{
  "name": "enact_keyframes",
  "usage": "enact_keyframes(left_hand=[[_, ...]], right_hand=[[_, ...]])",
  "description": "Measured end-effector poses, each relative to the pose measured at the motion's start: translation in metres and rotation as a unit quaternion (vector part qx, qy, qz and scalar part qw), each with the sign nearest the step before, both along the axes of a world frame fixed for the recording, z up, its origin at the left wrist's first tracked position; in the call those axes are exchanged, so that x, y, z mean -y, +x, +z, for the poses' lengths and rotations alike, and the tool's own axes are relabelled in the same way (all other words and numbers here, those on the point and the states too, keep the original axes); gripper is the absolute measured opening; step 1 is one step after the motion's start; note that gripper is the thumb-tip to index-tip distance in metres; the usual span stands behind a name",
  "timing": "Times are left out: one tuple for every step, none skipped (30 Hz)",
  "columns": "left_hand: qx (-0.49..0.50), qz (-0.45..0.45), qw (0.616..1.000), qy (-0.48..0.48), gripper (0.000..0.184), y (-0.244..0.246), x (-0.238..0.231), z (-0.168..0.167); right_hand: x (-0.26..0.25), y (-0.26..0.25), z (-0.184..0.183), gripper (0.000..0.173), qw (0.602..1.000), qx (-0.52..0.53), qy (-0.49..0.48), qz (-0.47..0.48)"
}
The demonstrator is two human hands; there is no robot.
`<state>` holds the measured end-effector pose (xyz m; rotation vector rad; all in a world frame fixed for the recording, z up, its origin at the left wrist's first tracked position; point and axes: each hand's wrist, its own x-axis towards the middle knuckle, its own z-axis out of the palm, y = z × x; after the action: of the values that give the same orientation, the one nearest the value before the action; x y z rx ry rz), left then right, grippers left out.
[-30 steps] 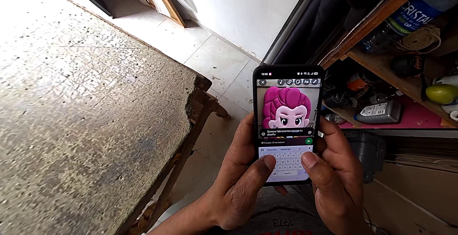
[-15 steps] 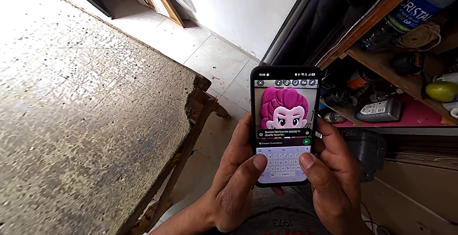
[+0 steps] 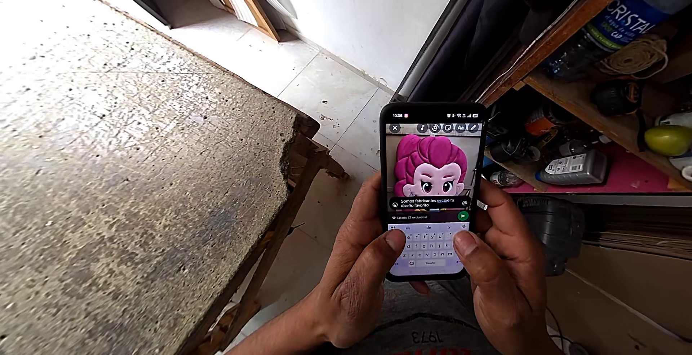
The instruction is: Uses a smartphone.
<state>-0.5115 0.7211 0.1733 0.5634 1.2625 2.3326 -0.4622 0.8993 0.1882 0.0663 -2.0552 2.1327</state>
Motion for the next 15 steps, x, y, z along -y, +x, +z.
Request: enact_keyframes(left_hand=[[0.001,0.004,1.000,-0.004,0.040,-0.0001,-0.0002,-0.0003],[0.001,0.007,1.000,-0.008,0.036,-0.0003,-0.0006,-0.0006],[0.001,0.011,1.000,-0.012,0.034,-0.0005,-0.0011,-0.0013],[0.001,0.015,1.000,-0.016,0.034,-0.0007,-0.0014,-0.0018],[0.003,0.019,1.000,-0.020,0.034,-0.0007,-0.0015,-0.0019],[0.004,0.023,0.999,-0.026,0.035,-0.0006,-0.0017,-0.0019],[0.003,0.026,0.999,-0.029,0.035,-0.0008,-0.0019,-0.0020],[0.002,0.027,0.999,-0.032,0.036,-0.0011,-0.0021,-0.0021],[0.003,0.026,0.999,-0.032,0.036,-0.0013,-0.0021,-0.0020],[0.004,0.023,0.999,-0.031,0.036,-0.0015,-0.0018,-0.0019],[0.006,0.016,0.999,-0.027,0.036,-0.0017,-0.0013,-0.0018],[0.010,0.008,1.000,-0.021,0.037,-0.0018,-0.0007,-0.0016],[0.012,-0.001,1.000,-0.015,0.037,-0.0018,0.0000,-0.0013],[0.012,-0.008,1.000,-0.009,0.037,-0.0016,0.0007,-0.0010],[0.013,-0.015,1.000,-0.002,0.037,-0.0014,0.0013,-0.0007]], right_hand=[[-0.0001,0.0000,0.0000,0.046,1.000,0.000,0.000,0.000],[-0.0001,0.0000,0.0000,0.046,1.000,0.000,0.000,-0.001],[-0.0002,0.0000,-0.0002,0.046,1.000,-0.001,0.000,-0.002],[-0.0002,-0.0001,-0.0005,0.046,1.000,-0.002,0.001,-0.003],[-0.0001,-0.0002,-0.0008,0.046,1.000,-0.003,0.002,-0.003],[0.0000,-0.0003,-0.0011,0.046,1.000,-0.003,0.004,-0.003],[0.0000,-0.0004,-0.0012,0.046,1.000,-0.003,0.006,-0.004],[-0.0001,-0.0006,-0.0015,0.046,1.000,-0.003,0.008,-0.004],[-0.0002,-0.0007,-0.0016,0.047,1.000,-0.003,0.009,-0.005],[-0.0004,-0.0009,-0.0017,0.046,1.000,-0.003,0.009,-0.005],[-0.0007,-0.0010,-0.0018,0.046,1.000,-0.002,0.009,-0.005],[-0.0011,-0.0011,-0.0018,0.046,1.000,-0.002,0.008,-0.005],[-0.0013,-0.0013,-0.0018,0.046,1.000,-0.001,0.007,-0.005],[-0.0015,-0.0013,-0.0017,0.046,1.000,0.000,0.006,-0.005],[-0.0016,-0.0012,-0.0014,0.047,1.000,0.002,0.004,-0.003]])
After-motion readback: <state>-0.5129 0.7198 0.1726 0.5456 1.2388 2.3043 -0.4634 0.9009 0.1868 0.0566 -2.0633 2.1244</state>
